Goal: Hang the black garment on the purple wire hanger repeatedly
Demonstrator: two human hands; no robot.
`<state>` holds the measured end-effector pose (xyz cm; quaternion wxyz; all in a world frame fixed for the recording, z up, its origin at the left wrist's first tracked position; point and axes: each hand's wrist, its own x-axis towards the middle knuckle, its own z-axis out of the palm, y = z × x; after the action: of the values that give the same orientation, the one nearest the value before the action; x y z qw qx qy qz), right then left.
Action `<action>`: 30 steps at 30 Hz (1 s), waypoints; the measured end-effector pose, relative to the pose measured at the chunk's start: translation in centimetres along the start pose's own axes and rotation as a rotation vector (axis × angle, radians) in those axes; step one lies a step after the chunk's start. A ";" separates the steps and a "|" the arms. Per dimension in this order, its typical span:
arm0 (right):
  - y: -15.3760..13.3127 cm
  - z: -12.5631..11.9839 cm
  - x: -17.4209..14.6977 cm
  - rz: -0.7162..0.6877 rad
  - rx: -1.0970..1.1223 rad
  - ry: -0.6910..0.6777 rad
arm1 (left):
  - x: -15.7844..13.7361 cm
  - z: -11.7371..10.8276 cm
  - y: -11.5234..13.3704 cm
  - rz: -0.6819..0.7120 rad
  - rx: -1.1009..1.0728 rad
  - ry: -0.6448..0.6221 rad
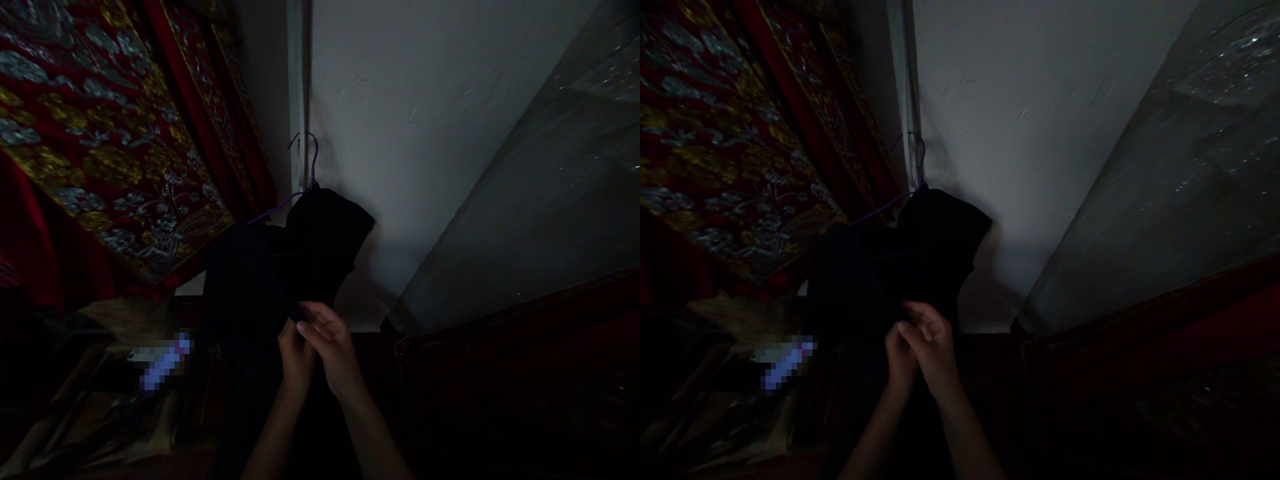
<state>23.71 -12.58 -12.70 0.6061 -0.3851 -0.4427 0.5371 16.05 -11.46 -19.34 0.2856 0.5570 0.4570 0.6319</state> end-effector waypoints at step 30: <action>1.6 -3.8 2.9 0.029 -0.488 -0.228 | 0.4 -1.7 0.9 0.012 0.143 -0.079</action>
<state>26.89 -9.51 -15.06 0.4339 -0.4632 -0.6188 0.4628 14.43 -11.98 -18.26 0.2591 0.6034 0.4860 0.5767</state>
